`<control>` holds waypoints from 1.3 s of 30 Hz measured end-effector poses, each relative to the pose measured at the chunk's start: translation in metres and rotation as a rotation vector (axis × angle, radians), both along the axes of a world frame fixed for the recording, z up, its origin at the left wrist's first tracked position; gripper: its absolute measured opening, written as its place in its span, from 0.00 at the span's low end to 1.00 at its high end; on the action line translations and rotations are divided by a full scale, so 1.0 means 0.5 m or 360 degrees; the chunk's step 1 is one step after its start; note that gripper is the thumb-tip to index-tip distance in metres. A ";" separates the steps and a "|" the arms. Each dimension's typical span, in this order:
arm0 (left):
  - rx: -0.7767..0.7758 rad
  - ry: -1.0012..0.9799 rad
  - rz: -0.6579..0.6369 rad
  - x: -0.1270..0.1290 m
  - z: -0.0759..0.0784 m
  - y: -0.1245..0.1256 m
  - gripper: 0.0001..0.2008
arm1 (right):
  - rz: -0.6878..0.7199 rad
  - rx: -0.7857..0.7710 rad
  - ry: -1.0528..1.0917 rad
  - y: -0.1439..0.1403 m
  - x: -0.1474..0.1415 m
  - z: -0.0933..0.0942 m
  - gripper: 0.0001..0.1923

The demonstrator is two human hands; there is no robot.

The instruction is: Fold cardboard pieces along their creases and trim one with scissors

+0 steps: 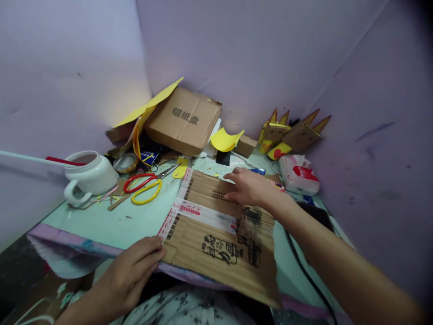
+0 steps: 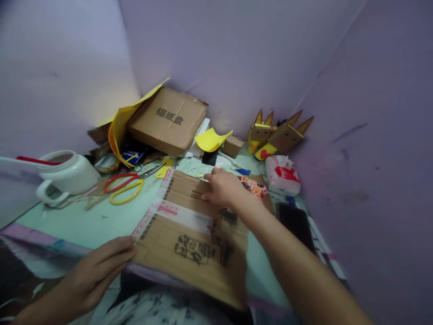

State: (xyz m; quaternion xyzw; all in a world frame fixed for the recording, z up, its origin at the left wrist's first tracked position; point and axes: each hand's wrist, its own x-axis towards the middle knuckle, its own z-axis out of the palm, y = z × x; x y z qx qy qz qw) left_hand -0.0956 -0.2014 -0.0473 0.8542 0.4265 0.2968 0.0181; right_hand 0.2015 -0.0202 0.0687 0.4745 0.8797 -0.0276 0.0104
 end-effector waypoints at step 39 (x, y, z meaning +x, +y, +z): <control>-0.2055 -0.1933 0.0450 0.184 0.107 0.148 0.27 | -0.1246 -0.0772 0.2519 -0.243 0.069 -0.160 0.19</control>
